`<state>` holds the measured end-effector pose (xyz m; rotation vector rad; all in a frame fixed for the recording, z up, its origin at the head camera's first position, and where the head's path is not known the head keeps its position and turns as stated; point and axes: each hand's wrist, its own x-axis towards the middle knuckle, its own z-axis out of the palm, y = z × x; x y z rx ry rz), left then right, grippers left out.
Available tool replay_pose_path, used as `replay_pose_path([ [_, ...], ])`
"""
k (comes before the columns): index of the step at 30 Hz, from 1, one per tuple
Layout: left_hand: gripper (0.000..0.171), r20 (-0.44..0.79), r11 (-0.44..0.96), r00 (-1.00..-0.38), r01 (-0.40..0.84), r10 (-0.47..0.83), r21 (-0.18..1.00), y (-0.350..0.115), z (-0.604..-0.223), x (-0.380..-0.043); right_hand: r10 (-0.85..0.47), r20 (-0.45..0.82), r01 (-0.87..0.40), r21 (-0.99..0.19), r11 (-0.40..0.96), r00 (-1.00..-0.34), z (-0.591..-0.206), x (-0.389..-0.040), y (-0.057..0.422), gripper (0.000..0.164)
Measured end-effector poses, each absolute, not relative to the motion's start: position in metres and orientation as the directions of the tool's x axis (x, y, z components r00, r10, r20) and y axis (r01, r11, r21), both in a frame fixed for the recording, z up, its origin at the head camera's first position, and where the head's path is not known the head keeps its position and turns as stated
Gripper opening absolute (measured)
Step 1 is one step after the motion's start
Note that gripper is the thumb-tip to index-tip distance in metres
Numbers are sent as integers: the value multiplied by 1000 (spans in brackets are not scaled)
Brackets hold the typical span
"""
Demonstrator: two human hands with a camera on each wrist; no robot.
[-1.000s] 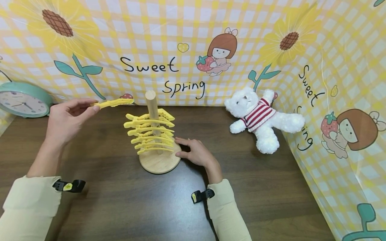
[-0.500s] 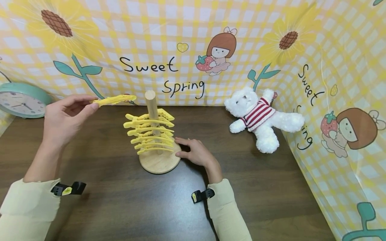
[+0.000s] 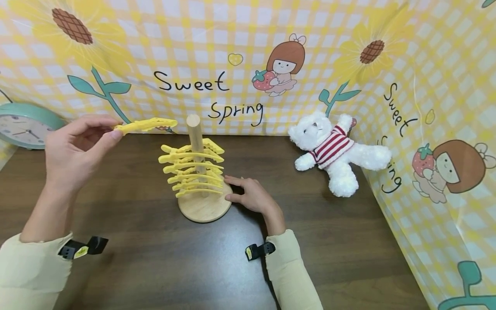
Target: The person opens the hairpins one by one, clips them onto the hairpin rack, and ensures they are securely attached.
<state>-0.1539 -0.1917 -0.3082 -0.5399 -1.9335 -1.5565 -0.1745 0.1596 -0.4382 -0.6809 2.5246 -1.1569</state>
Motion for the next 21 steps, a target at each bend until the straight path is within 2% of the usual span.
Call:
replay_pose_path([
  [7,16,741,164,-671,729,-20,664,-182,-298,-142,-532,-47,-311,-766,563,-846,-436,-175,159,56],
  [11,16,766,210,-642,746,-25,632,-176,-291,-137,-531,-52,-309,-765,566,-846,-436,-175,159,56],
  [17,25,804,290,-595,766,-19,574,-167,-287,-132,-526,-58,-300,-767,567,-848,-438,-175,160,57],
  [21,20,815,317,-580,771,-13,553,-162,-287,-129,-528,-48,-307,-767,563,-848,-438,-174,160,57],
])
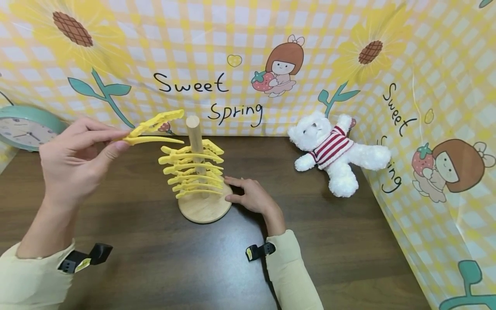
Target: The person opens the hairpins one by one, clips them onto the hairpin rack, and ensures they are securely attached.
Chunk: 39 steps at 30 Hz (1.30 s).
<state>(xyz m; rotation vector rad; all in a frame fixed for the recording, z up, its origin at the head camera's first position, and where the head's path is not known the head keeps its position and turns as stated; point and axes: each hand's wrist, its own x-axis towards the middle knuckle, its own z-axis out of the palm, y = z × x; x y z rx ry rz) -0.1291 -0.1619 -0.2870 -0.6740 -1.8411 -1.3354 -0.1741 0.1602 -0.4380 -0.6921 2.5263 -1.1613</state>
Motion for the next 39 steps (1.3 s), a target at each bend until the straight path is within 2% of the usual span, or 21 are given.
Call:
replay_pose_path([
  [6,12,826,332,-564,782,16,528,-156,-287,-129,-529,-44,-311,-766,562,-848,-439,-174,159,56],
  [17,30,843,271,-532,825,79,495,-132,-283,-133,-518,-50,-298,-769,565,-854,-438,-173,160,56],
  [39,24,831,244,-526,842,181,480,-119,-283,-147,-521,-53,-299,-768,567,-852,-439,-173,159,56],
])
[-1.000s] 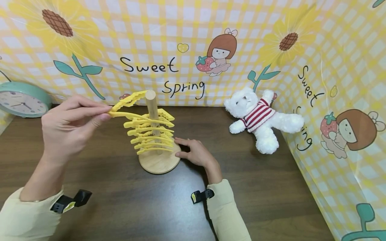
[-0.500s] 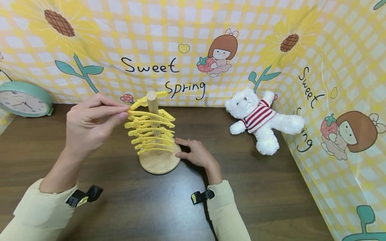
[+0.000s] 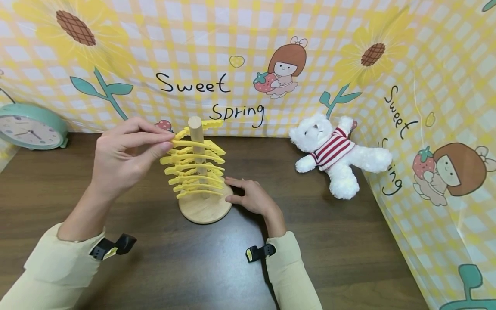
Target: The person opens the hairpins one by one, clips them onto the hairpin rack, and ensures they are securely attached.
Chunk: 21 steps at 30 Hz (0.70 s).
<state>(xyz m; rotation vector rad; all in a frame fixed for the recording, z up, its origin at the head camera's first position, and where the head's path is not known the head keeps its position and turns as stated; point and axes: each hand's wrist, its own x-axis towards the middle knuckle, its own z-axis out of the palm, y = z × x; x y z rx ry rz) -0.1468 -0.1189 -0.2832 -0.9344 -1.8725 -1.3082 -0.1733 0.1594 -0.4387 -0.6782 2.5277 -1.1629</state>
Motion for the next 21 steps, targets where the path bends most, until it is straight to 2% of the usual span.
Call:
replay_pose_path([
  [15,21,770,244,-580,813,266,529,-125,-280,-147,-518,-47,-303,-764,569,-854,-436,-173,159,57],
  [21,20,766,248,-580,813,276,526,-128,-284,-147,-520,-52,-301,-765,570,-853,-436,-172,158,57],
])
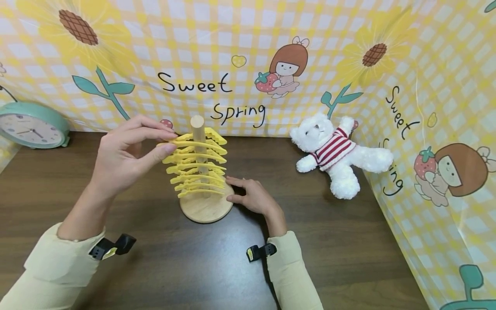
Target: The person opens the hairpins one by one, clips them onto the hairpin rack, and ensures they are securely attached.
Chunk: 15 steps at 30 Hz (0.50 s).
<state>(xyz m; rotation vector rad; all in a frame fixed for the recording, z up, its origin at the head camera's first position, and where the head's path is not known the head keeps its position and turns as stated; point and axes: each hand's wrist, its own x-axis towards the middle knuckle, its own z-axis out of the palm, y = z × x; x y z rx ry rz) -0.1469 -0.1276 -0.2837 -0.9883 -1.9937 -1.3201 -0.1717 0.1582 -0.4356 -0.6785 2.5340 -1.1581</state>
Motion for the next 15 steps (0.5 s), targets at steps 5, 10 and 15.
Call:
replay_pose_path([
  [5,28,750,218,-603,797,270,563,-128,-286,-144,-528,-48,-316,-754,576,-848,-437,-173,159,57],
  [10,28,729,189,-640,768,243,612,-135,-295,-141,-535,-18,-344,-748,568,-845,-435,-172,160,54],
  [15,35,718,236,-654,756,238,611,-145,-308,-142,-486,48,-365,-723,586,-873,-419,-168,164,48],
])
